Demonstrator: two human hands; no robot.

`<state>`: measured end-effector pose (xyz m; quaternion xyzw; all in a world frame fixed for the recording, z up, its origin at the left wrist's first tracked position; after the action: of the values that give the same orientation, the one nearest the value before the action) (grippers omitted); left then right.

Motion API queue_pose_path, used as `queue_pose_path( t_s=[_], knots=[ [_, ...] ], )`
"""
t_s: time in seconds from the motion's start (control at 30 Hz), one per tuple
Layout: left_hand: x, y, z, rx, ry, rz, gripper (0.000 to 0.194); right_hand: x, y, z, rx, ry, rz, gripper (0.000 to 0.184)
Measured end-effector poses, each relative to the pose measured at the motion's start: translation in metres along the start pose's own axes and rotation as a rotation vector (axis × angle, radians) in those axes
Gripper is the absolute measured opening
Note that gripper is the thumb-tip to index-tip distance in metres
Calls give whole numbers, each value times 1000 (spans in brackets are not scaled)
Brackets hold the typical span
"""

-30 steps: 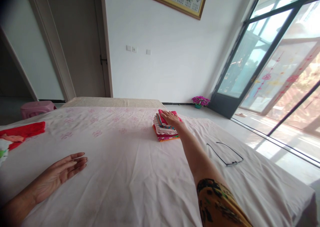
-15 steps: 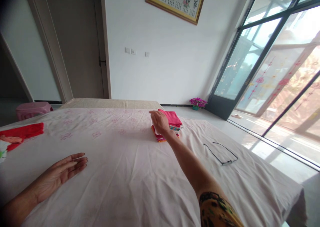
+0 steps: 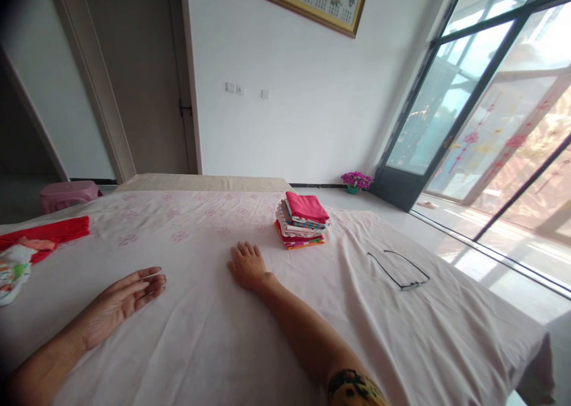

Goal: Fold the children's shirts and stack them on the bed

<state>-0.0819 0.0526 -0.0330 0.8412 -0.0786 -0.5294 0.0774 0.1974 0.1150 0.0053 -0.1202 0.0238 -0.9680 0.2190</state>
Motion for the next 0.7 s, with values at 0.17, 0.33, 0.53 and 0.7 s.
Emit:
queue_pose_path(
  t_s=[0.17, 0.33, 0.53, 0.7],
  knots=[
    [-1, 0, 0, -18, 5, -15, 37, 2, 3, 0, -53, 39, 35, 50],
    [-9, -4, 7, -65, -47, -125, 42, 1, 3, 1, -63, 44, 48, 48],
    [-44, -5, 49, -416, -625, -456, 30, 2, 4, 5, -68, 27, 72, 47],
    [-68, 2, 75, -728, -1395, -409, 45, 0, 2, 4, -57, 25, 71, 48]
  ],
)
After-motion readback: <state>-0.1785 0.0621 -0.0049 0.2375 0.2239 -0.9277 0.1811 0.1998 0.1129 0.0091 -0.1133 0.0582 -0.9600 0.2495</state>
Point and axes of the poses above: each hand's wrist, its own y-axis away from the middle knuckle, its own z-axis out of the back of the hand, x = y × z, the point moved 8 cm from there along -y, towards the middle knuckle, and after that the axes turned 1 degree about -z, right-handed, at the moved point
